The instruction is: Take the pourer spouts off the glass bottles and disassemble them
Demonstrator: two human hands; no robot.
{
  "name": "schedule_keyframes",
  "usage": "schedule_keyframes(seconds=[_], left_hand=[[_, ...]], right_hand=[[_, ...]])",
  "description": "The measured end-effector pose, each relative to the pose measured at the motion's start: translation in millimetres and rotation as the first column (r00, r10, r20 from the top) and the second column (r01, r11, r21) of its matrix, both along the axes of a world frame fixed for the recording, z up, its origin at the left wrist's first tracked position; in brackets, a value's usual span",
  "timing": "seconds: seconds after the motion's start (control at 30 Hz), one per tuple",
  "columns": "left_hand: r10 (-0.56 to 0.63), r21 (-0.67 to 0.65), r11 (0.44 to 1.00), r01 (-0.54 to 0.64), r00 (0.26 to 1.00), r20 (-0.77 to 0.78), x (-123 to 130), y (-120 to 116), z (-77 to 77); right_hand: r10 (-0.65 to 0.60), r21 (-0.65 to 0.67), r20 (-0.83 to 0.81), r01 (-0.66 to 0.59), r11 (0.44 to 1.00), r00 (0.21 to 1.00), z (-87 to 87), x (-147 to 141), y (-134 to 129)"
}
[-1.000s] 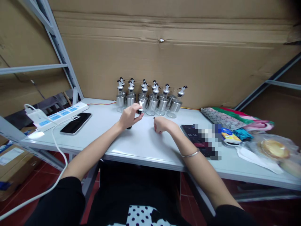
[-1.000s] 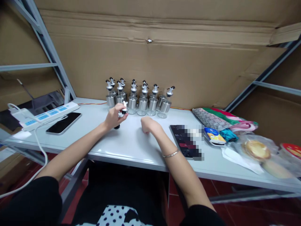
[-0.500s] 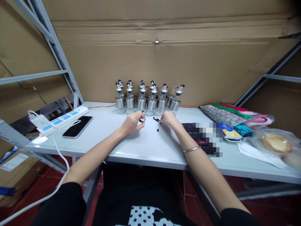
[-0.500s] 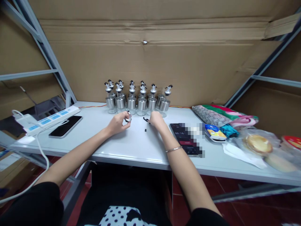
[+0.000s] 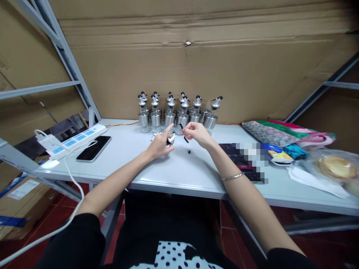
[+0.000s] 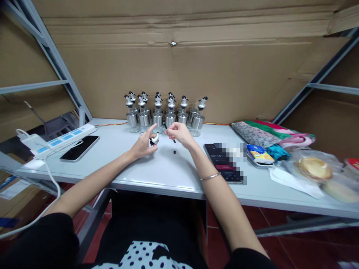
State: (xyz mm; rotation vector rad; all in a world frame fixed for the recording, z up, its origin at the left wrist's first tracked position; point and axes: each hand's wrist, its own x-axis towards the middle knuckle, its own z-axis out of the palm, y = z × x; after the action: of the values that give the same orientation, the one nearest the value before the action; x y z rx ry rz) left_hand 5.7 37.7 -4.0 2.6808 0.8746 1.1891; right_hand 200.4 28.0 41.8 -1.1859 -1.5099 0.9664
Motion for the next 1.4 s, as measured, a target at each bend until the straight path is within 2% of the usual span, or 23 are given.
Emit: schedule_keyframes(seconds=[0.07,0.17,0.33,0.53,0.77,1.4], left_hand=[[0.012,-0.001,1.0,-0.012,1.0,-0.008,0.3,0.4,0.0],[0.031,0.002,1.0,-0.031,0.999,-0.013,-0.5,0.4,1.7],[0.057,0.002,0.998,-0.057,0.998,-0.015,-4.5,1.3,6.5],[0.069,-0.021,0.997,-0.069,0.998,0.003,-5.8,2.9,8.3],[0.101,-0.001,0.995,-0.101,0.995,-0.011,-8.2,3.7,10.0],[0.13,0.045,0.991,-0.128,0.991,-0.041,-8.2,2.8,9.7]], right_hand=[[0.109,-0.005,-0.11,-0.11,0.994,0.988,-0.2,-6.0,-3.1],[0.162,-0.046,-0.124,-0.169,0.985,0.979,-0.2,-10.2,-6.7],[0.172,-0.07,-0.108,-0.18,0.981,0.979,0.5,-12.9,-9.7],[0.062,0.009,-0.256,-0.061,0.998,0.965,-3.7,-19.0,-6.8],[0.141,0.03,-0.234,-0.138,0.99,0.962,-4.6,-19.6,-6.8],[0.163,0.078,-0.214,-0.15,0.986,0.963,-7.6,-29.1,-8.1]])
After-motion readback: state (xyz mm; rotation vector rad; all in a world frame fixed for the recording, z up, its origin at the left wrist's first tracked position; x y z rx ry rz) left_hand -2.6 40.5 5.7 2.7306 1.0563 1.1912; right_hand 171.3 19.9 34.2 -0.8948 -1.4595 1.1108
